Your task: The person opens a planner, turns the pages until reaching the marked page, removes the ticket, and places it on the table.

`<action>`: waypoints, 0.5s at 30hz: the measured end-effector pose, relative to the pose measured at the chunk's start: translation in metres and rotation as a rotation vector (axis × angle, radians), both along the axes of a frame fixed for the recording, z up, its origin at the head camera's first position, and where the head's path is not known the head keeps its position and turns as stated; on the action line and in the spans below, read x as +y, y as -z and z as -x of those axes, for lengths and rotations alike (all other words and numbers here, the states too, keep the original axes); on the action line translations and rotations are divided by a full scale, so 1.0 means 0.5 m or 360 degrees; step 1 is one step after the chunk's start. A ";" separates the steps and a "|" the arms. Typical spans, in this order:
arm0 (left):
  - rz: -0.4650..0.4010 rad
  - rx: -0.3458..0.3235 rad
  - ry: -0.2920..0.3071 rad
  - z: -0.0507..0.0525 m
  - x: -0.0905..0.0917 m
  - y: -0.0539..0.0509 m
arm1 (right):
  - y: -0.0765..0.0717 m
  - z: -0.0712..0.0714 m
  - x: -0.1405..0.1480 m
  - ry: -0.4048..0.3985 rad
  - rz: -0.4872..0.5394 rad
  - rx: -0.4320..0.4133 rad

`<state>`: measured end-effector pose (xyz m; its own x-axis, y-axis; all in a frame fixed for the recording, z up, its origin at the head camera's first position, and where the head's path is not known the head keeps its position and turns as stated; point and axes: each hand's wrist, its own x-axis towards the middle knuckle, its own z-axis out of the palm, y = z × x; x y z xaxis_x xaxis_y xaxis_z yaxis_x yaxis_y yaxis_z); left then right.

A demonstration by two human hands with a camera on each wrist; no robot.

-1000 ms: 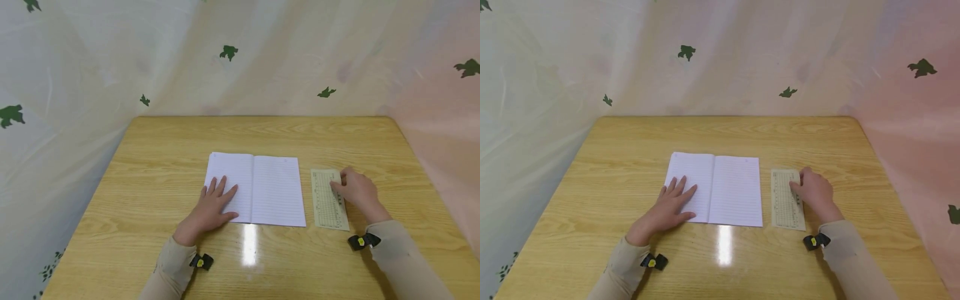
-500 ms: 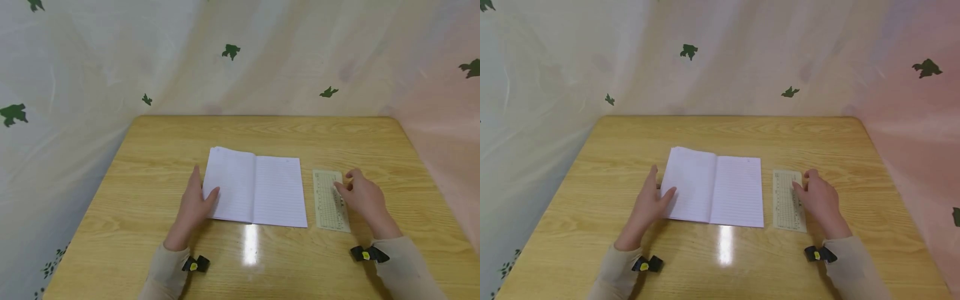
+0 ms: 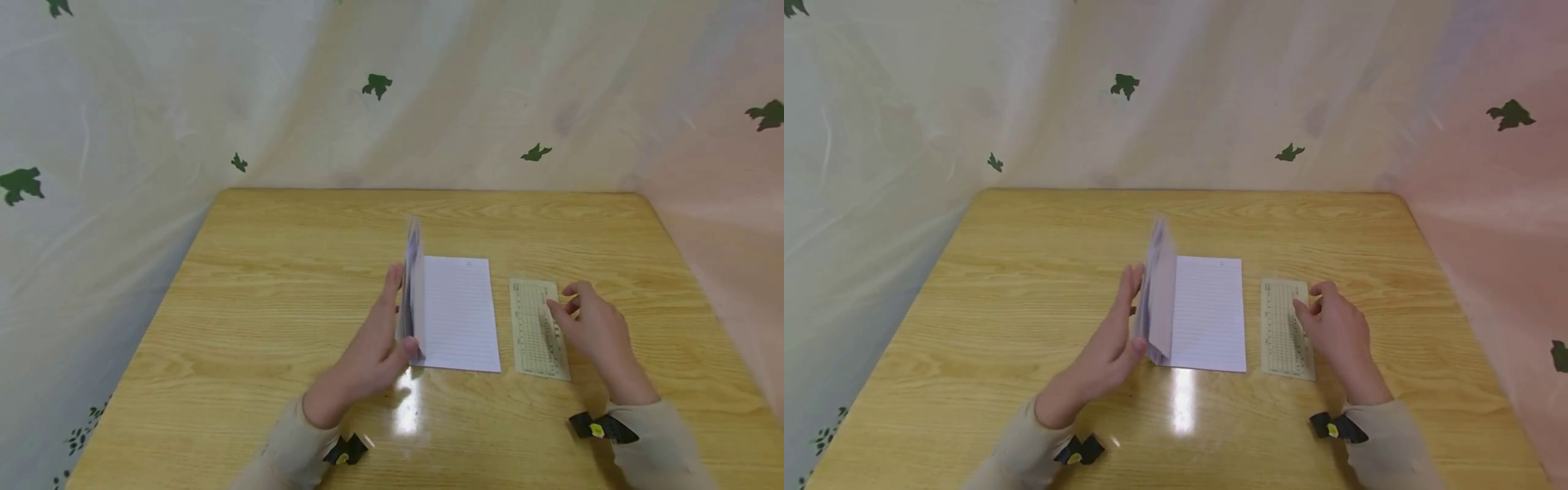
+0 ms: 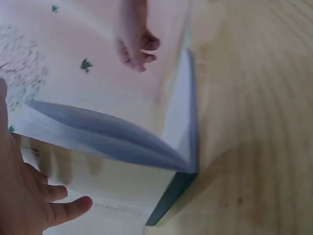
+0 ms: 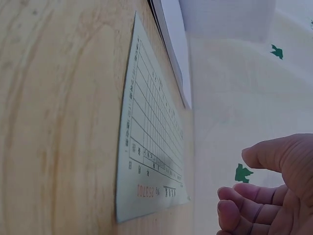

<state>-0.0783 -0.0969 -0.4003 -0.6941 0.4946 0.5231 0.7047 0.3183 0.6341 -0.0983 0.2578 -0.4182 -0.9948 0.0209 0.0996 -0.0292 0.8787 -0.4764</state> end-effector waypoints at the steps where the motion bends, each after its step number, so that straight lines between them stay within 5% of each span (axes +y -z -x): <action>1: 0.0078 0.0045 0.0026 0.000 0.011 0.007 | 0.002 -0.001 0.000 0.0001 0.0007 0.0012; 5: 0.0509 0.0085 0.0053 -0.005 0.039 0.037 | 0.006 -0.005 0.000 0.0029 0.0029 0.0015; 10: 0.1012 -0.0167 0.0098 -0.010 0.053 0.055 | 0.007 -0.010 0.002 0.0053 0.0035 0.0008; 15: 0.1312 -0.0268 0.0151 -0.007 0.062 0.063 | 0.009 -0.013 0.006 0.0043 0.0036 0.0022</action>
<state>-0.0749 -0.0658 -0.4318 -0.6667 0.7325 -0.1376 0.6686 0.6694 0.3239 -0.0920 0.2610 -0.4230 -0.9923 0.0504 0.1127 -0.0122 0.8685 -0.4956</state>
